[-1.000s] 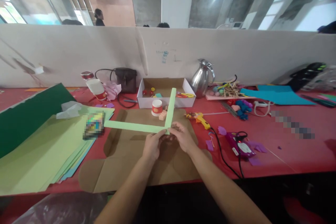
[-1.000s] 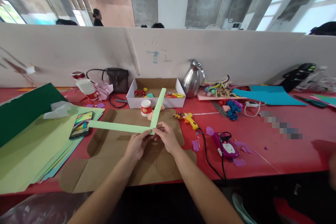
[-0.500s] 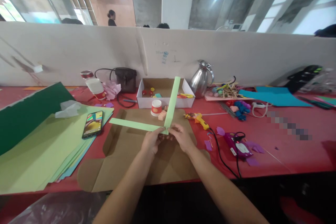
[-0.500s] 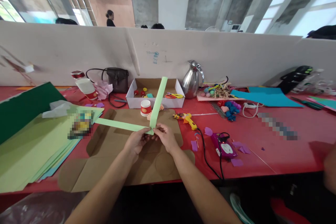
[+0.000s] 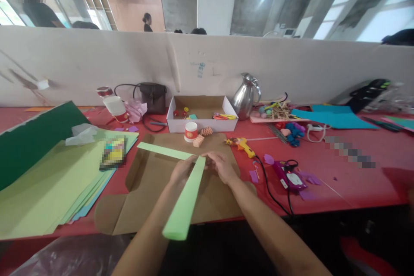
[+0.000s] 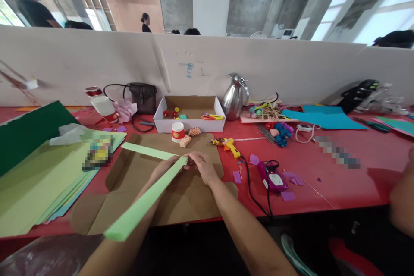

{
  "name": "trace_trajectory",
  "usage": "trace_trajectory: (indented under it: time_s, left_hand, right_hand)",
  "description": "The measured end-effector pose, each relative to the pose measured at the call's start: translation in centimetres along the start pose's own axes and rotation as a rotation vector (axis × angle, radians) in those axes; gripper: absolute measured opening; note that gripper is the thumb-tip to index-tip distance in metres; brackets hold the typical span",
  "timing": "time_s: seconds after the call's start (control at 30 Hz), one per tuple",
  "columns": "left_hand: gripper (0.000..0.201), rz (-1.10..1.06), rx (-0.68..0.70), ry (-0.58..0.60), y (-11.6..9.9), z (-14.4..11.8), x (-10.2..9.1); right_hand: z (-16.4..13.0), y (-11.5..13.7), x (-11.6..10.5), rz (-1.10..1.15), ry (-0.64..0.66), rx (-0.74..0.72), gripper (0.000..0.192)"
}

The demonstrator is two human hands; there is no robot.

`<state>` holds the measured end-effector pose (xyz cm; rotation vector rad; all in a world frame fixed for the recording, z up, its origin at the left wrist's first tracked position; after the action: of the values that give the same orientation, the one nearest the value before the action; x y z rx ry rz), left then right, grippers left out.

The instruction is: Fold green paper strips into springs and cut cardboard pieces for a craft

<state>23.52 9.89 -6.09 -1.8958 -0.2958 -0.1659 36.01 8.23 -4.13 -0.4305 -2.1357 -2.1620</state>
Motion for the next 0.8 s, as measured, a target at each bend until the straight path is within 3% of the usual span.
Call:
trace_trajectory:
  time_s: [0.27, 0.8]
  left_hand:
    - [0.007, -0.182, -0.151, -0.091, 1.4, 0.0, -0.5]
    - [0.024, -0.165, -0.094, -0.071, 1.6, -0.5, -0.4]
  right_hand:
    - [0.1, 0.6, -0.1, -0.064, -0.031, -0.063, 0.023]
    - [0.4, -0.3, -0.7, -0.102, -0.05, -0.031, 0.028]
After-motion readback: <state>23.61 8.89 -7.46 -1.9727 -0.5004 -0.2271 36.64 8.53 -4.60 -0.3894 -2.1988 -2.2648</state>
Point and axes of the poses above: each hand's wrist, its own z-axis towards the middle knuckle, its own x-axis out of the palm, y = z × x, the point moved 10 cm from there along z, towards the middle knuckle, and after that the axes turned 12 degrees about -y, right-handed, at the moved point
